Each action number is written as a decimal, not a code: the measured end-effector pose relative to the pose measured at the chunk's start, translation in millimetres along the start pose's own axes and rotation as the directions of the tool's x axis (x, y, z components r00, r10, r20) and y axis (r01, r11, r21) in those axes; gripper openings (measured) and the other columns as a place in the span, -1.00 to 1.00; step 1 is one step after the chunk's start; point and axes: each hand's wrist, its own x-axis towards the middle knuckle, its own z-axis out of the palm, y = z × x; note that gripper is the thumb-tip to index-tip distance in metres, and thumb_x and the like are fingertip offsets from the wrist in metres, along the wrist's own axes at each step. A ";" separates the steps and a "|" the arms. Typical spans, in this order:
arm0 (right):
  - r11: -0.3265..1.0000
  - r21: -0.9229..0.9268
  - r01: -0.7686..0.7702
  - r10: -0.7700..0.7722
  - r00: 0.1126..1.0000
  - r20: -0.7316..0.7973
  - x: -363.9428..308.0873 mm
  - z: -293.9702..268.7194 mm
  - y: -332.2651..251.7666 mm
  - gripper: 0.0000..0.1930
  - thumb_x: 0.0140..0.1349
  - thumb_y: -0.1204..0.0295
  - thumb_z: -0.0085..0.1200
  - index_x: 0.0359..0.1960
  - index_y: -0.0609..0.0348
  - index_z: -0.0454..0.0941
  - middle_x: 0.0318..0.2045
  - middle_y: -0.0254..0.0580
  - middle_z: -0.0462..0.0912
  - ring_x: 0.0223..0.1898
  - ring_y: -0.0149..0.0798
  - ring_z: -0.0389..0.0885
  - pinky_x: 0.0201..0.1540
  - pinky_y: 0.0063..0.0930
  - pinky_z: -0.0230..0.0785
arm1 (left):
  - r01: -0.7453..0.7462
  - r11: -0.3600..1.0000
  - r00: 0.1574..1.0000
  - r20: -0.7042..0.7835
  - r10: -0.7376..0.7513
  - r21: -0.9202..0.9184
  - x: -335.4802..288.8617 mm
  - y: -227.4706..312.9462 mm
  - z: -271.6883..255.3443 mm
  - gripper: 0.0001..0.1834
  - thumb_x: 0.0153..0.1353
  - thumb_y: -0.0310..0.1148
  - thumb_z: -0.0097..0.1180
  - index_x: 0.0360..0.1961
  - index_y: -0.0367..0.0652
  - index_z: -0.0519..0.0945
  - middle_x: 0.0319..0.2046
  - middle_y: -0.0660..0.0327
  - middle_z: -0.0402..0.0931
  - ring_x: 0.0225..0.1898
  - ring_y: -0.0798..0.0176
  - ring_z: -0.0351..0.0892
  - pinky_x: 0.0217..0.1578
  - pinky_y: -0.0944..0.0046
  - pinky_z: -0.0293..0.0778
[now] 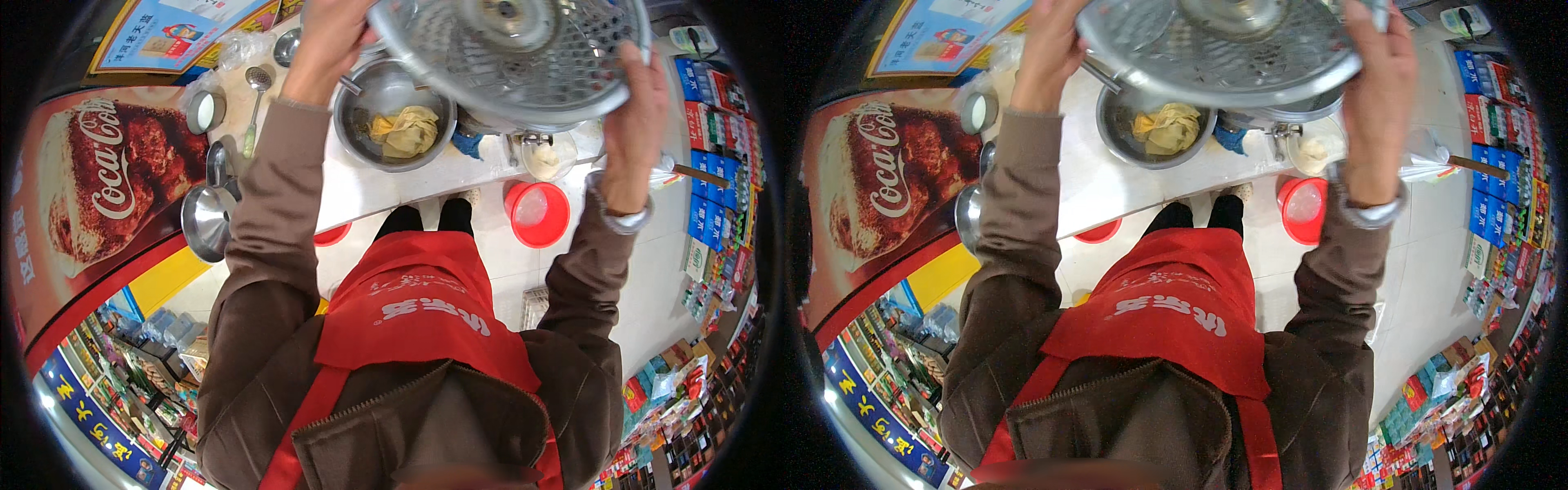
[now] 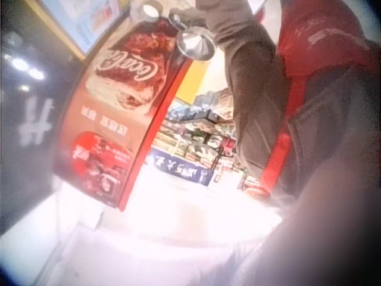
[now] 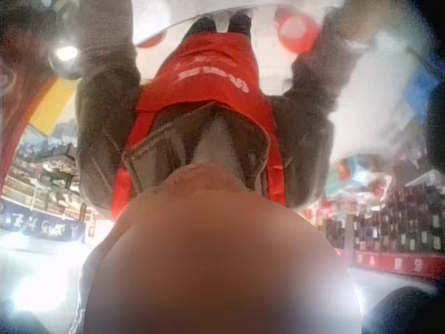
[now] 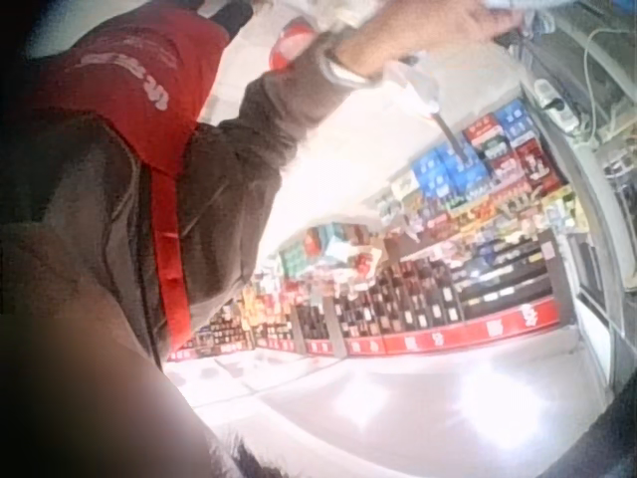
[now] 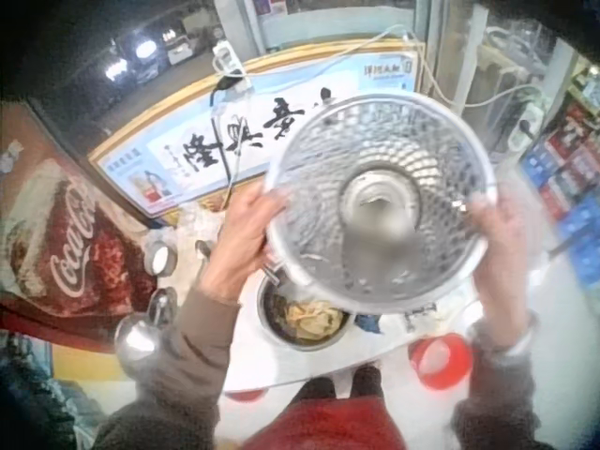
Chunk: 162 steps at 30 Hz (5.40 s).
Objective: The person assembles a food processor by placing a plastic bowl, a metal strainer, and a lid onto the base. They then place a dough-like item into the strainer and secure the lid, completing the assembly.
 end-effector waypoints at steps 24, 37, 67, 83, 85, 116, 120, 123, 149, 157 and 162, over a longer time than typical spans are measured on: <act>0.289 -0.770 0.569 0.478 0.611 0.631 -214.9 103.5 387.0 -0.48 0.15 0.30 0.16 0.19 -0.41 0.45 0.35 -0.05 0.24 0.32 0.32 0.17 0.23 0.29 0.13 | 0.349 0.886 0.780 -0.429 -0.456 -0.307 -282.2 -142.4 -179.0 -0.65 0.32 -0.34 0.11 0.07 -0.30 0.50 -0.17 0.17 0.62 -0.24 0.33 0.63 -0.20 0.31 0.58; 0.828 -0.503 -0.248 0.415 0.874 0.252 -167.1 77.5 407.7 -0.62 0.13 0.63 -0.21 -0.01 0.24 0.51 -0.21 0.09 0.64 -0.14 0.17 0.59 0.00 -0.21 0.42 | 0.329 0.892 0.856 -0.302 -0.420 -0.310 -167.7 -235.2 -151.6 -0.65 0.39 -0.18 0.04 0.01 -0.22 0.56 -0.18 0.28 0.60 -0.21 0.45 0.56 -0.15 0.34 0.51; 0.842 -0.524 -0.130 0.346 0.875 0.339 -120.6 142.0 434.1 -0.67 0.28 0.38 0.07 0.06 0.17 0.44 -0.10 -0.13 0.58 -0.06 -0.11 0.53 0.03 -0.28 0.36 | 0.441 0.895 0.897 -0.009 -0.442 0.069 -141.1 -289.0 -198.9 -0.42 0.40 0.10 -0.14 -0.14 -0.27 0.60 -0.24 0.30 0.61 -0.20 0.40 0.55 -0.07 0.32 0.46; 0.858 -0.449 0.250 -0.082 0.929 0.360 -268.8 148.1 308.0 -0.62 0.02 0.44 0.20 -0.06 -0.05 0.51 0.00 -0.21 0.44 -0.03 -0.04 0.44 -0.05 -0.18 0.28 | 0.392 0.744 0.702 -0.347 -0.622 -0.542 -137.4 -261.1 -151.7 0.04 0.09 0.55 -0.32 0.30 -0.13 0.27 0.20 0.17 0.39 0.16 0.11 0.41 0.21 0.09 0.34; 0.859 -0.479 0.179 -0.025 0.951 0.309 -269.7 134.7 314.6 -0.66 0.06 0.50 0.14 -0.07 0.06 0.49 0.04 -0.09 0.42 0.01 0.04 0.42 0.03 -0.13 0.27 | 0.375 0.740 0.733 -0.310 -0.606 -0.559 -142.1 -259.5 -154.1 0.03 0.07 0.55 -0.28 0.37 -0.01 0.19 0.32 0.17 0.23 0.30 0.05 0.25 0.29 -0.05 0.22; 0.816 -0.264 -0.514 0.577 0.749 0.327 -149.2 92.6 437.3 -0.69 0.32 0.44 -0.11 0.07 0.22 0.47 0.04 0.04 0.55 0.03 -0.04 0.54 0.08 -0.31 0.37 | 0.489 0.841 0.798 -0.271 -0.538 -0.232 -126.3 -278.7 -180.3 -0.44 0.38 0.07 -0.08 -0.02 -0.30 0.52 -0.16 0.16 0.61 -0.20 0.24 0.63 -0.11 0.16 0.59; 0.795 -0.333 -0.506 0.595 0.758 0.267 -179.2 80.1 467.8 -0.68 0.32 0.45 -0.10 0.08 0.25 0.45 0.05 0.10 0.54 0.04 0.06 0.53 0.10 -0.25 0.35 | 0.494 0.800 0.743 -0.313 -0.591 -0.340 -137.3 -286.3 -185.2 -0.42 0.33 0.07 0.02 0.04 -0.29 0.47 -0.08 0.14 0.58 -0.13 0.22 0.61 -0.07 0.15 0.57; 0.830 -0.383 -0.405 0.415 0.908 -0.060 -198.0 93.1 446.4 -0.68 0.29 0.48 -0.08 0.06 0.27 0.45 0.01 0.17 0.54 0.03 0.15 0.49 0.15 -0.18 0.30 | 0.447 0.805 0.750 -0.328 -0.575 -0.390 -142.8 -289.9 -182.4 -0.44 0.32 0.04 0.05 0.05 -0.27 0.47 -0.09 0.15 0.58 -0.13 0.21 0.61 -0.06 0.15 0.57; 0.867 -0.183 -0.463 0.496 0.839 0.225 -238.9 19.5 243.5 -0.78 0.34 0.36 -0.02 -0.09 0.22 0.50 -0.26 -0.29 0.60 -0.19 -0.32 0.52 -0.07 -0.42 0.36 | 0.246 0.738 0.770 -0.336 -0.542 -0.628 -163.9 -120.8 -162.2 -0.29 0.25 0.16 0.05 0.30 -0.02 0.32 0.29 0.14 0.30 0.28 -0.04 0.26 0.28 -0.23 0.17; 0.835 -0.523 -0.168 0.322 0.921 0.218 -222.8 -0.2 147.0 -0.80 0.32 0.32 -0.02 -0.13 0.14 0.53 -0.25 -0.02 0.62 -0.20 0.04 0.59 -0.13 -0.23 0.42 | 0.117 0.874 0.947 -0.211 -0.242 -0.472 -106.1 -49.6 -134.1 -0.21 0.24 0.00 0.14 0.38 -0.13 0.18 0.38 0.04 0.13 0.36 -0.09 0.13 0.33 -0.21 0.09; 0.813 -0.567 -0.132 0.197 0.979 0.054 -225.3 -36.9 96.5 -0.75 0.26 0.30 -0.05 -0.19 0.20 0.54 -0.28 0.05 0.63 -0.20 0.16 0.57 -0.16 -0.07 0.39 | 0.156 0.868 0.959 -0.139 -0.248 -0.472 -64.2 -32.3 -103.2 -0.25 0.24 0.00 0.15 0.32 -0.21 0.27 0.33 0.03 0.22 0.33 -0.04 0.19 0.34 -0.15 0.12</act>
